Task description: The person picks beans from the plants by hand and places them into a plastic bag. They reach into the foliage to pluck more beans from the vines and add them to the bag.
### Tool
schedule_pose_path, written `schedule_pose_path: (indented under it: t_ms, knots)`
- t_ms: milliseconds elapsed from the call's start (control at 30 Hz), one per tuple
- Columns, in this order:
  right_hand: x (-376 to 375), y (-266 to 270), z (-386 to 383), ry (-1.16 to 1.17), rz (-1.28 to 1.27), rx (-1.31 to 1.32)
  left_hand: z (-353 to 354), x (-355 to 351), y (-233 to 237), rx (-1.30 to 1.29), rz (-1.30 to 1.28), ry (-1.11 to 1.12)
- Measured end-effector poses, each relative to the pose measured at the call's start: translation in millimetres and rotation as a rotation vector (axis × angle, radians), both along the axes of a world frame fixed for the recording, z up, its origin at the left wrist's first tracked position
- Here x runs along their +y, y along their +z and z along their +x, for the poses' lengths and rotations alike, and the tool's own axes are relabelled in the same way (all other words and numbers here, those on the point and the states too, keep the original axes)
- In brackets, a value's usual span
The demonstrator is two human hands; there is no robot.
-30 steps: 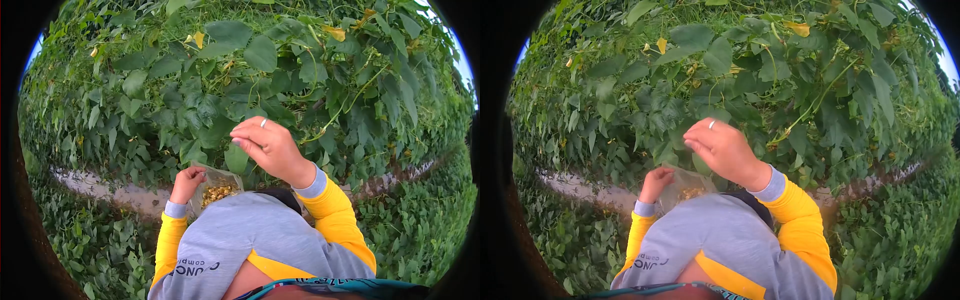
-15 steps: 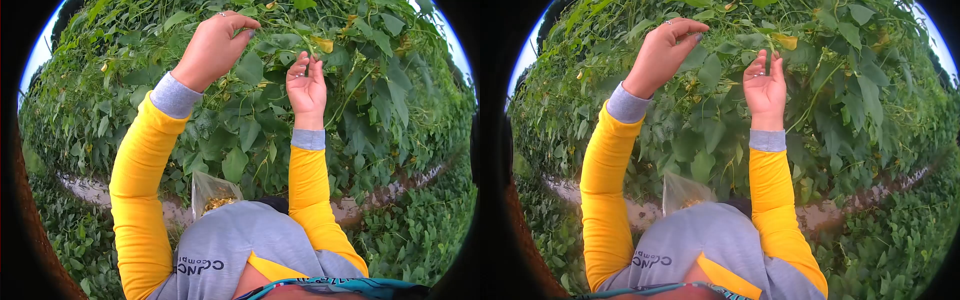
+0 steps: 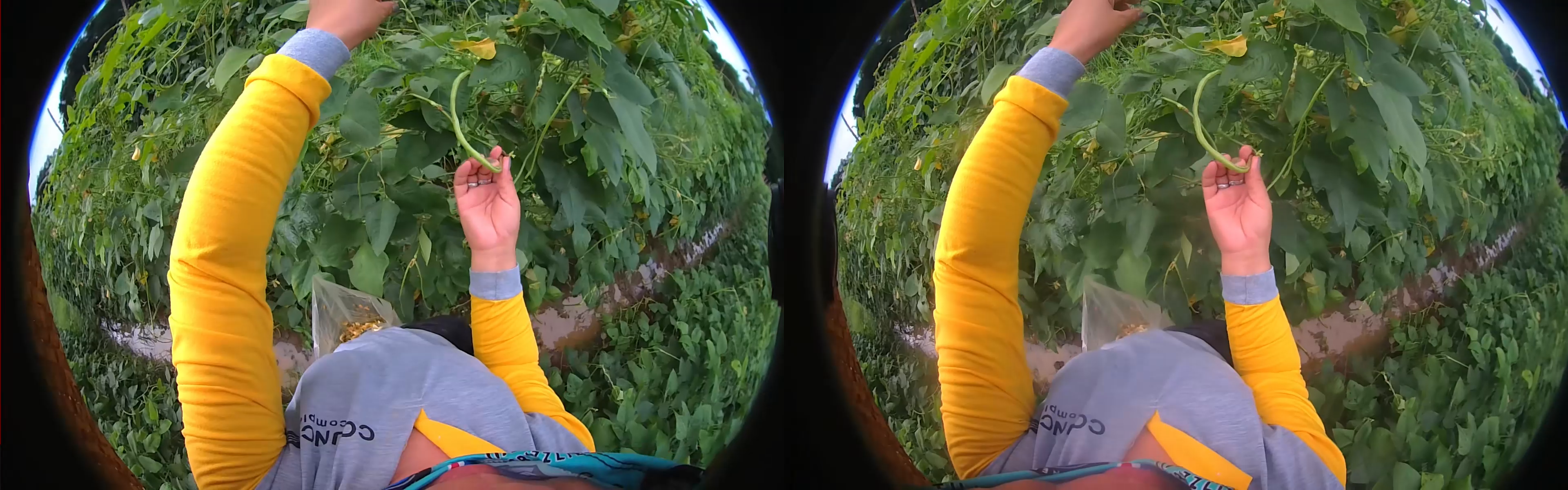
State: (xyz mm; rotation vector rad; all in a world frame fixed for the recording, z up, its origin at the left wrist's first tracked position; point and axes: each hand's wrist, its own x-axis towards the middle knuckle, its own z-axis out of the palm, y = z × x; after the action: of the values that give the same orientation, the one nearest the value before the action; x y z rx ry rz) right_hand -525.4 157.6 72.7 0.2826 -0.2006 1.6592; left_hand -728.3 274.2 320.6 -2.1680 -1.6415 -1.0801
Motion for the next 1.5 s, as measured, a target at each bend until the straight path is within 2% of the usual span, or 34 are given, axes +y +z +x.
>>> schedule_pose_path:
  t_ms: [67, 167, 300, 333, 367, 400, 433, 467, 533, 567, 633, 667, 733, 800, 900, 1000, 1100, 1233, 1300, 1367, 1500]
  knots:
    - [-3.3, -2.8, 3.9, 0.018, 0.062, -0.006, -3.0, 1.1, -0.5, 0.051, 0.007, 0.028]
    - [-4.7, -4.7, 7.5, 0.023, 0.067, -0.008, -6.9, 4.2, -8.4, -0.014, 0.112, -0.021]
    - [-0.1, -3.6, 9.6, 0.017, 0.024, 0.035, -15.5, -15.0, -4.0, 0.106, 0.173, -0.049]
    - [2.3, -3.6, 12.5, 0.011, 0.03, 0.039, -41.1, 9.6, -14.7, 0.184, 0.279, -0.081]
    - [3.9, -1.7, 12.3, 0.029, 0.076, 0.022, -48.9, 5.2, -14.7, 0.196, 0.303, -0.108]
    - [-0.6, 6.5, 8.8, -0.023, 0.002, -0.013, -52.3, -8.1, -17.7, 0.148, 0.303, -0.138]
    - [1.3, 5.6, 9.7, 0.019, 0.017, -0.001, -48.7, -30.7, -23.1, 0.061, 0.25, -0.171]
    - [4.5, 4.9, 12.3, 0.061, 0.031, 0.011, -50.9, -50.2, -32.5, -0.05, 0.263, -0.299]
    - [6.9, 8.9, 12.7, 0.061, -0.006, -0.038, -57.0, -102.4, -57.5, -0.277, 0.006, -0.412]
    - [6.1, 14.0, 10.8, 0.038, -0.08, -0.064, -59.8, -129.7, -72.2, -0.309, -0.097, -0.404]
    - [9.8, 12.5, 12.1, 0.015, -0.021, -0.146, -72.7, -177.9, -108.0, -0.332, -0.34, -0.457]
    - [11.1, 12.2, 11.8, 0.013, 0.01, -0.176, -82.2, -195.5, -126.2, -0.262, -0.479, -0.507]
    - [13.1, 11.9, 9.4, 0.009, 0.04, -0.249, -101.2, -215.8, -178.8, -0.337, -0.901, -0.453]
    - [14.1, 15.0, 4.1, 0.004, 0.069, -0.33, -125.4, -226.0, -254.6, -0.427, -1.232, -0.352]
    - [17.4, 21.1, -7.7, 0.004, 0.089, -0.38, -156.4, -244.6, -363.6, -0.152, -1.218, -0.294]
    - [12.4, 26.9, -21.7, 0.023, 0.089, -0.441, -171.9, -261.9, -409.8, -0.086, -1.235, -0.232]
    - [7.7, 30.1, -35.1, 0.048, 0.071, -0.468, -186.6, -260.6, -419.0, -0.02, -1.161, -0.29]
    - [-0.1, 29.8, -52.0, 0.028, 0.049, -0.453, -197.1, -257.9, -400.9, 0.041, -1.107, -0.288]
    - [-4.8, 28.0, -57.2, 0.07, 0.058, -0.403, -227.4, -256.8, -448.5, -0.005, -0.988, -0.401]
    - [-11.0, 28.6, -68.1, 0.054, 0.07, -0.4, -232.5, -259.4, -433.8, 0.172, -1.019, -0.33]
    - [-19.0, 23.2, -89.1, 0.081, 0.049, -0.366, -264.2, -270.2, -421.2, 0.069, -0.982, -0.298]
